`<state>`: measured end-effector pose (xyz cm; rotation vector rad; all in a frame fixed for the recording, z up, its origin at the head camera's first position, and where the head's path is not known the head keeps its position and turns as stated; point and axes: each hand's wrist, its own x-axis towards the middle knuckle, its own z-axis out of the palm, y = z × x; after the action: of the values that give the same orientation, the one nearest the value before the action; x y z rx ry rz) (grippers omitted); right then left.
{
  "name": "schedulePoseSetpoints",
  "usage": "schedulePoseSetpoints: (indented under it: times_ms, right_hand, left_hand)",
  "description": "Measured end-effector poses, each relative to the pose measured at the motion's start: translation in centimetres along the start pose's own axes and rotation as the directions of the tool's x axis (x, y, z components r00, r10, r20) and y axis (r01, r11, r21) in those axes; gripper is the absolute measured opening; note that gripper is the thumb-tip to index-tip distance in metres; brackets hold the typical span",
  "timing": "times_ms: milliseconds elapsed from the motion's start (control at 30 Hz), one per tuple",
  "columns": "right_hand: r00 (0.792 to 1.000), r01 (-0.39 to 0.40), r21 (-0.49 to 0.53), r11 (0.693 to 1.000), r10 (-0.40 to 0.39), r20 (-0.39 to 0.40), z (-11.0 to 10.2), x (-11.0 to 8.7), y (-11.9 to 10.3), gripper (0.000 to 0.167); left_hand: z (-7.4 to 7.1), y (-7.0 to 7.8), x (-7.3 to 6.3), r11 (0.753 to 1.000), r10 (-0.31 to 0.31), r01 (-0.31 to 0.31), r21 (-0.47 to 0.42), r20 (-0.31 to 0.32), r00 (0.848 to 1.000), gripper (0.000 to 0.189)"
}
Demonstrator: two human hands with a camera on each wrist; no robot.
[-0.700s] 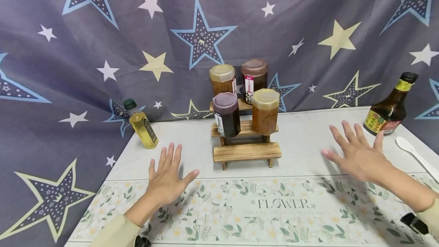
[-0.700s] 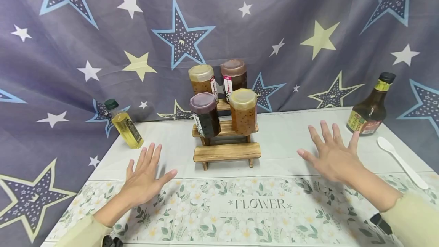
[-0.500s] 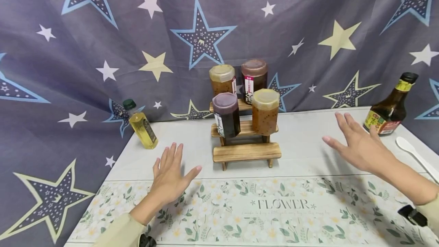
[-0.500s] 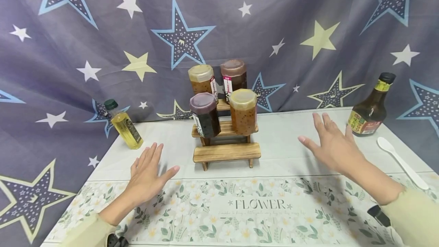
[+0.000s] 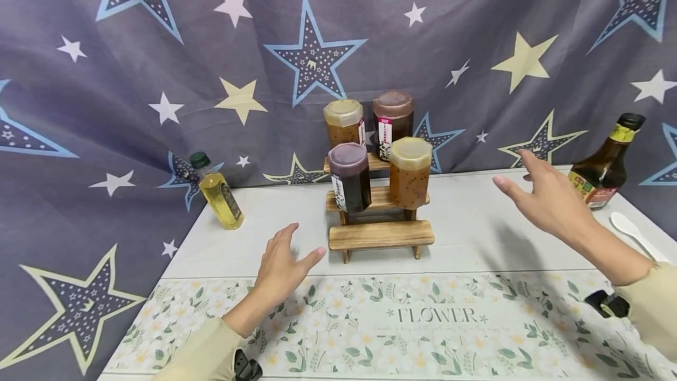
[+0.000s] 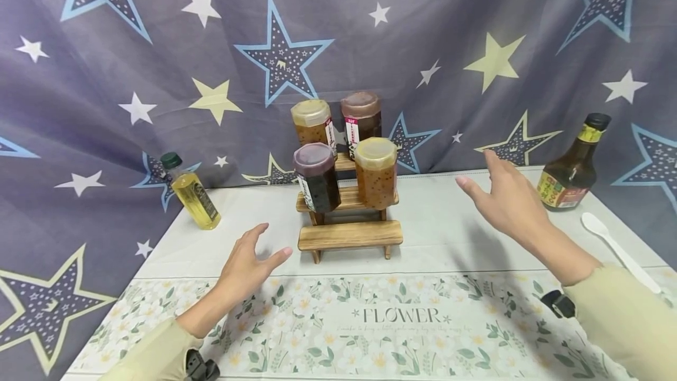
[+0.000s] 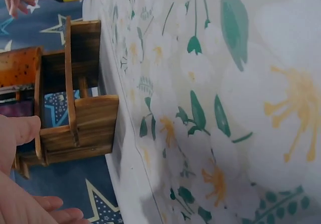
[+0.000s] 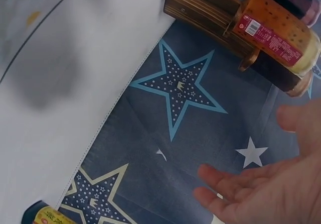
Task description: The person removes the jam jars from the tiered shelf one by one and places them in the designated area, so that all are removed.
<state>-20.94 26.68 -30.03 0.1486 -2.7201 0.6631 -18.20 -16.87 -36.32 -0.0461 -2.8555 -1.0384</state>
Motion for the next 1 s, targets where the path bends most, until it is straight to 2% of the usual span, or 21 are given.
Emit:
schedulePoseSetpoints:
  times_ms: [200, 433, 600, 733, 867, 1000]
  right_hand:
    - [1.000, -0.009, 0.009, 1.000, 0.009, -0.002, 0.3, 0.9, -0.3, 0.080]
    - [0.998, 0.012, 0.084, 0.996, -0.007, -0.057, 0.2, 2.1, -0.8, 0.082]
    - [0.998, 0.002, 0.140, 0.990, 0.006, -0.060, 0.2, 3.5, -1.3, 0.084]
    - [0.997, -0.016, 0.205, 0.979, 0.031, -0.073, 0.1, 4.5, -1.9, 0.081]
    - [0.990, -0.020, 0.256, 0.966, 0.054, -0.127, -0.1, 5.2, -2.5, 0.078]
    - [0.989, -0.026, 0.265, 0.964, 0.063, -0.133, -0.3, 5.6, -3.2, 0.080]
  left_hand:
    - [0.4, -0.2, 0.0, 0.999, -0.009, 0.010, -0.050, 0.030, 1.000, 0.082]
    - [1.3, 0.0, 0.4, 0.980, 0.015, -0.001, -0.197, 0.070, 0.997, 0.080]
    - [2.1, 0.1, 0.8, 0.940, -0.004, 0.046, -0.338, 0.122, 0.993, 0.075]
    - [2.8, -0.1, 1.2, 0.896, -0.031, 0.097, -0.434, 0.157, 0.987, 0.075]
    - [3.5, -0.1, 1.6, 0.863, -0.021, 0.106, -0.494, 0.174, 0.984, 0.075]
    - [4.0, 0.0, 1.7, 0.847, -0.014, 0.106, -0.521, 0.177, 0.984, 0.077]
